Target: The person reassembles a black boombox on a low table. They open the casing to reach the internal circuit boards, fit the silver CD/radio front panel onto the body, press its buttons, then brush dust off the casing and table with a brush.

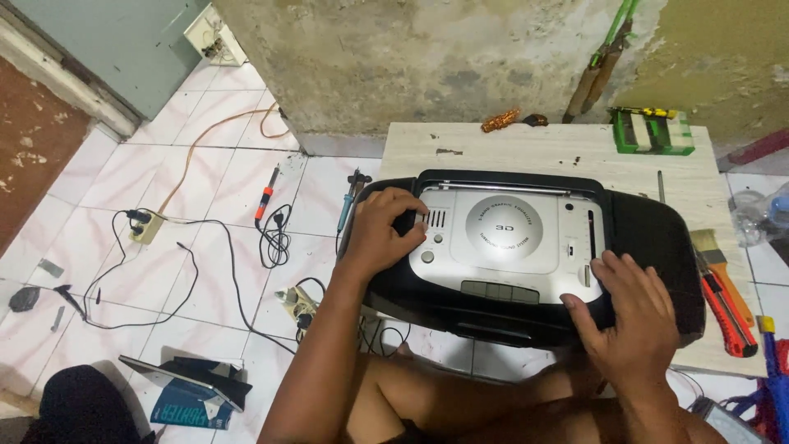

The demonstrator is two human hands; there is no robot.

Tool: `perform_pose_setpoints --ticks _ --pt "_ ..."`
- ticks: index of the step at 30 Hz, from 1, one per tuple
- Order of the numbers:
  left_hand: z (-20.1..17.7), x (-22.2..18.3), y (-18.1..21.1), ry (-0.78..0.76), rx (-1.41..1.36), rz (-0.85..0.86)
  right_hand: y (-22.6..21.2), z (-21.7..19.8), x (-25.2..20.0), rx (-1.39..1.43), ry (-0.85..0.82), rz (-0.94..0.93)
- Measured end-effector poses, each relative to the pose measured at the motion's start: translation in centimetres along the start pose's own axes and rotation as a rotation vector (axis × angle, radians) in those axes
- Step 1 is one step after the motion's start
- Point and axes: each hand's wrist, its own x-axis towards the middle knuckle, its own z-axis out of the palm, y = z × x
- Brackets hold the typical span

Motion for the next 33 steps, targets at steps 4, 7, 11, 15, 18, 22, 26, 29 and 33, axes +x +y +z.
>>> perform_pose_setpoints --ticks 4,7,11,15,18,22,26,29,33 --pt "0.9 0.7 0.1 0.008 0.063 -0.116 0.0 0.1 0.1 -0.016 0.025 -0.029" --pt "1.1 0.7 0.0 -0.022 0.08 -0.176 -0.1 0.0 0.0 -0.003 0.05 -0.037" --pt "1.1 0.8 0.0 -0.026 0.052 -0.131 0.2 0.0 0.0 -0.027 -0.014 0.008" --pt "1.7 1.1 0.2 0.016 0.105 -0.148 -0.1 -0.1 0.2 -0.048 -0.038 0.034" --pt "0.8 0.8 0.6 -0.025 0.06 -0.118 0.0 0.0 0.1 -0.037 -0.027 0.017" --pt "0.6 0.8 0.7 -0.05 0.035 -0.089 -0.2 -0.2 0.2 -0.014 0.007 0.002" --pt "1.1 1.0 0.8 -0.015 0.05 -0.162 0.4 0.2 0.1 -0.04 -0.028 0.009" --pt "1.1 0.9 0.9 -0.019 0.069 -0.176 0.1 0.0 0.1 -0.034 -0.023 0.003" --pt "0.6 0.7 0.8 -0.042 0.021 -0.124 -0.2 -0.1 0.2 -0.015 0.032 -0.023"
